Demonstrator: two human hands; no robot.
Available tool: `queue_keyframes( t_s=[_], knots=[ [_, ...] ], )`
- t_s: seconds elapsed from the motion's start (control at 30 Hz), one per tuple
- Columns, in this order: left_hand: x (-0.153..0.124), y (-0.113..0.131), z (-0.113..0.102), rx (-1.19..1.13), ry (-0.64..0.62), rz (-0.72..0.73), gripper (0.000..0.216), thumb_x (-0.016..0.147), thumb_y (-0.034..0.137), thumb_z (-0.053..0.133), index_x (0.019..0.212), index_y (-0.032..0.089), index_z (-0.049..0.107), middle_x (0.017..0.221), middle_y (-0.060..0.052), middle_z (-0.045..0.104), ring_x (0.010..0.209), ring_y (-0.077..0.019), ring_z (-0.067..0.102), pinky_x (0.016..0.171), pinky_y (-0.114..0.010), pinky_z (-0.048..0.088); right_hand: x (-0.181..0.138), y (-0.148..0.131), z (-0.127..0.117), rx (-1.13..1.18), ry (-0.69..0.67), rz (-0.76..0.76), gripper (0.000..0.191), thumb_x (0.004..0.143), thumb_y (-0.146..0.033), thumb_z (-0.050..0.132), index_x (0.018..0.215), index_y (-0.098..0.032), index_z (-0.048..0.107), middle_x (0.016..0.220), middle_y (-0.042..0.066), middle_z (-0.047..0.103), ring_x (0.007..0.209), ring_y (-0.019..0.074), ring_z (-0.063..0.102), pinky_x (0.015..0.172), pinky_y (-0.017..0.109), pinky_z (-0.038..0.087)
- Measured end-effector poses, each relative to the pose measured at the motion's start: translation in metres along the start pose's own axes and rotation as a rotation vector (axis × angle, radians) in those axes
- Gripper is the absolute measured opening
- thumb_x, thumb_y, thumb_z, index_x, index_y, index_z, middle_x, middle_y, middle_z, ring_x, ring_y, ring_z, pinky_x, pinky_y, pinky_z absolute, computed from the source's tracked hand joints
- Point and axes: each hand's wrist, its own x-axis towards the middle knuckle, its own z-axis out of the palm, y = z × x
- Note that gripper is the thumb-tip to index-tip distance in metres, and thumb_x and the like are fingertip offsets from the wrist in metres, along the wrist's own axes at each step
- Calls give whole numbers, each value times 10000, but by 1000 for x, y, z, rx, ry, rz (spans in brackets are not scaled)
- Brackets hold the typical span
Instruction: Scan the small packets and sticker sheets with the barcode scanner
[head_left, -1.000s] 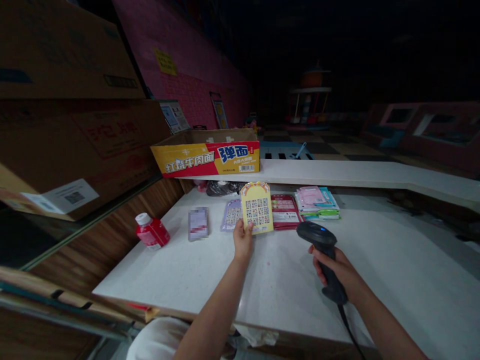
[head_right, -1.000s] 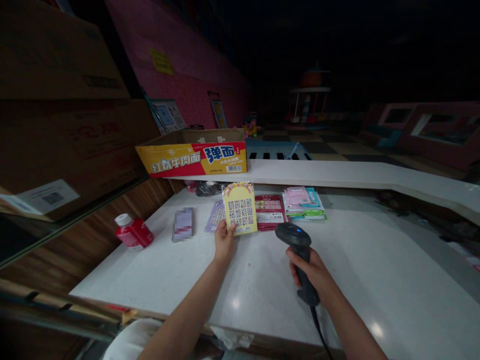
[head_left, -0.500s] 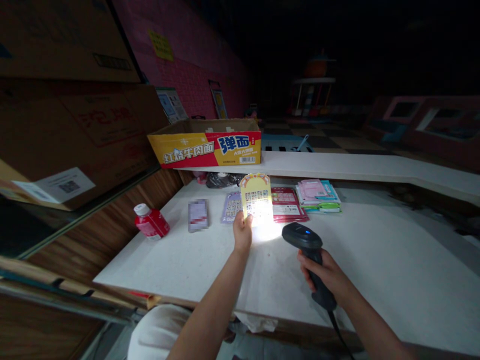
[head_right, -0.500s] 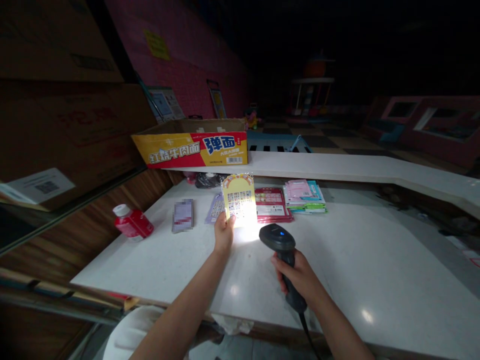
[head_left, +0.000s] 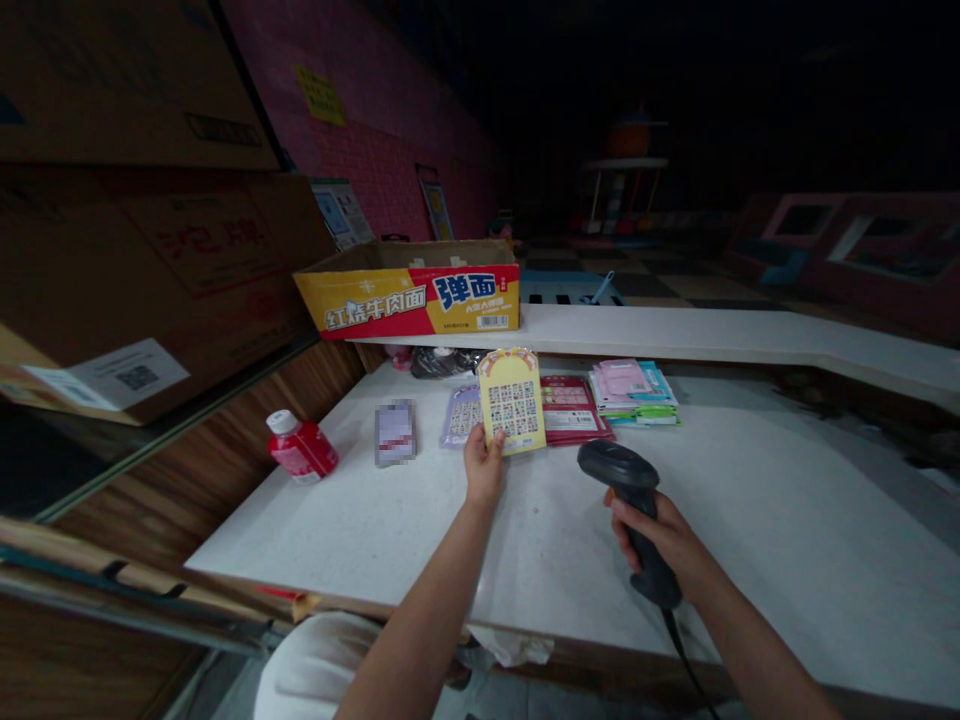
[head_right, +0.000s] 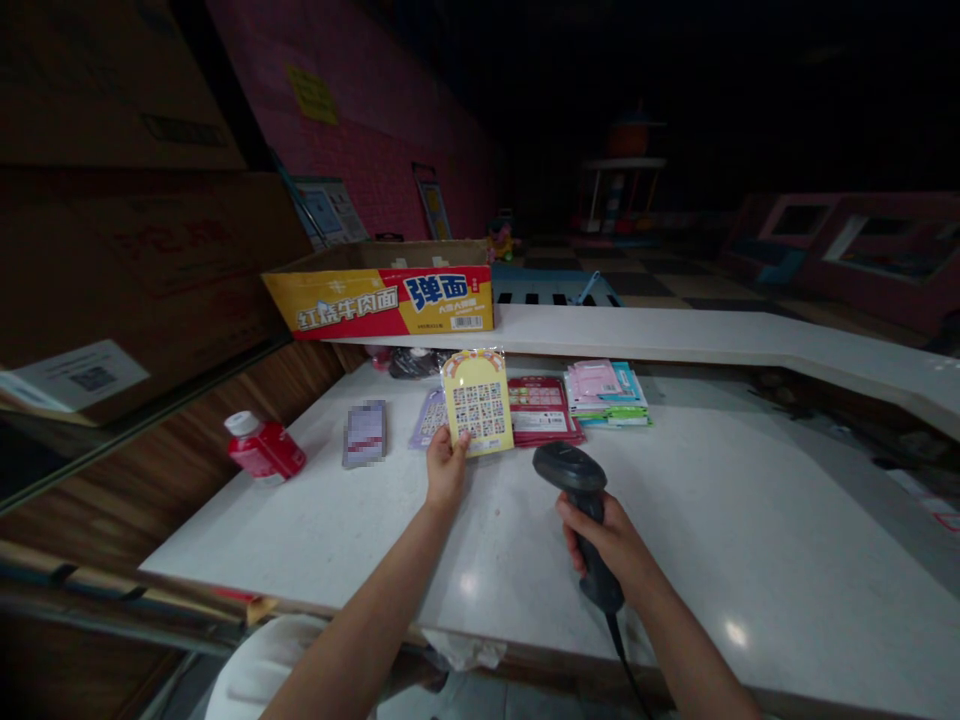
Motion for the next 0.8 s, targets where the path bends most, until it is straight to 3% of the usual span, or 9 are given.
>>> queue_keyframes(
  t_s=[0.1, 0.37, 0.67, 0.8],
  knots=[
    [-1, 1, 1, -33, -21, -27, 429, 738, 488, 731, 978, 161, 592, 1049, -106, 719, 959, -238, 686, 894, -391, 540, 11, -3, -25, 130, 87, -41, 470, 623, -534, 832, 866, -188, 628, 510, -43, 564, 343, 99, 462, 321, 208, 362],
    [-9, 12, 6, -109, -179, -194, 578, 626, 461, 842, 1037, 164, 564, 1015, -99, 729, 886, -233, 701, 834, -373, 545, 41, -2, -89, 487, 137, -126, 403, 618, -470, 847, 837, -174, 681, 532, -36, 537, 404, 68, 438, 364, 172, 372],
    [-40, 20, 41, -97, -297, -331, 546, 636, 485, 836, 976, 165, 554, 922, -75, 732, 761, -197, 698, 720, -311, 546, 48, 9, -101, 605, 163, -128, 353, 662, -438, 815, 842, -165, 681, 547, -33, 530, 427, 77, 432, 367, 177, 392],
    [-48, 19, 58, -129, -364, -376, 576, 610, 498, 847, 980, 166, 555, 913, -75, 735, 765, -206, 702, 743, -324, 547, 47, 8, -103, 654, 190, -144, 367, 649, -431, 821, 846, -154, 682, 549, -29, 533, 436, 76, 438, 369, 172, 392]
  ],
)
